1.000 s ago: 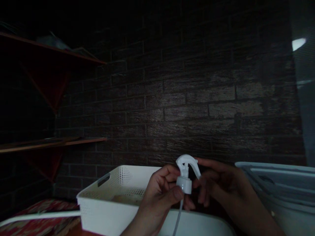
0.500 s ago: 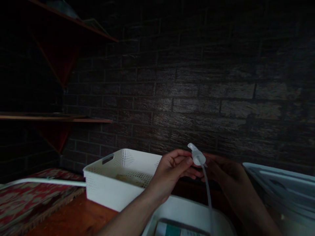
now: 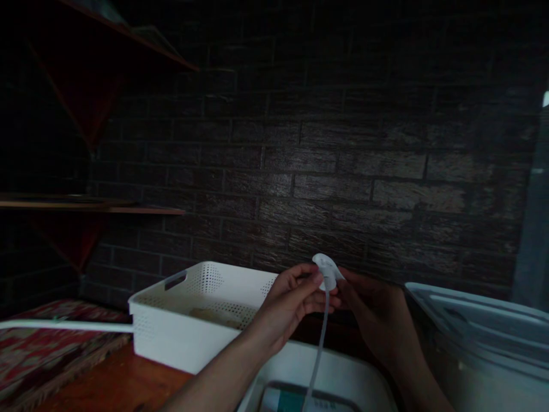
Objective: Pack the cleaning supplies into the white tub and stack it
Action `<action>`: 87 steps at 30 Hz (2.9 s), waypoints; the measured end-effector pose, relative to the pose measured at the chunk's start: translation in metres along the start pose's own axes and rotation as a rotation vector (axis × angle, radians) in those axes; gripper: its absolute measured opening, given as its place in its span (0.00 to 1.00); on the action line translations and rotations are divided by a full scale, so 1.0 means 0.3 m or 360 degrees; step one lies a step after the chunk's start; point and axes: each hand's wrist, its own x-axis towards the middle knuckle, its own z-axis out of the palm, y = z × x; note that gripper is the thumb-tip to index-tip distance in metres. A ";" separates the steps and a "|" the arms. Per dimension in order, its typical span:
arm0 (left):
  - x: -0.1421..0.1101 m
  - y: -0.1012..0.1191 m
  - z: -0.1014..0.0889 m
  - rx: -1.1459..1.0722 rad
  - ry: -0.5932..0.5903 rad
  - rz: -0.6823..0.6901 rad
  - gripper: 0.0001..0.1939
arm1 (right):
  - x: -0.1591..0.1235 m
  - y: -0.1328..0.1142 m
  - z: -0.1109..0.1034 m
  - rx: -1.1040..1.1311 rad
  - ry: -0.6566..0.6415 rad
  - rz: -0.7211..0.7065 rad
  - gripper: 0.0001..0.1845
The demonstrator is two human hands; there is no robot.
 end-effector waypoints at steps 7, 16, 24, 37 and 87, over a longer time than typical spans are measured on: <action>0.006 0.013 -0.010 -0.0074 0.0027 -0.0061 0.10 | 0.001 -0.021 -0.006 0.0207 -0.0024 0.0201 0.28; -0.017 0.007 0.002 -0.0076 -0.0296 -0.0185 0.08 | 0.007 -0.055 -0.027 0.0419 -0.0112 0.0292 0.20; -0.033 0.020 0.015 -0.0053 -0.0439 -0.0220 0.09 | -0.002 -0.065 -0.035 0.0539 -0.0218 0.0278 0.17; -0.108 0.078 0.062 0.0304 -0.0371 -0.0161 0.15 | -0.029 -0.118 -0.057 0.0292 -0.0144 -0.0042 0.13; -0.145 0.070 0.036 0.2287 -0.0124 0.1090 0.25 | -0.056 -0.139 -0.109 -0.0372 -0.0177 -0.0651 0.19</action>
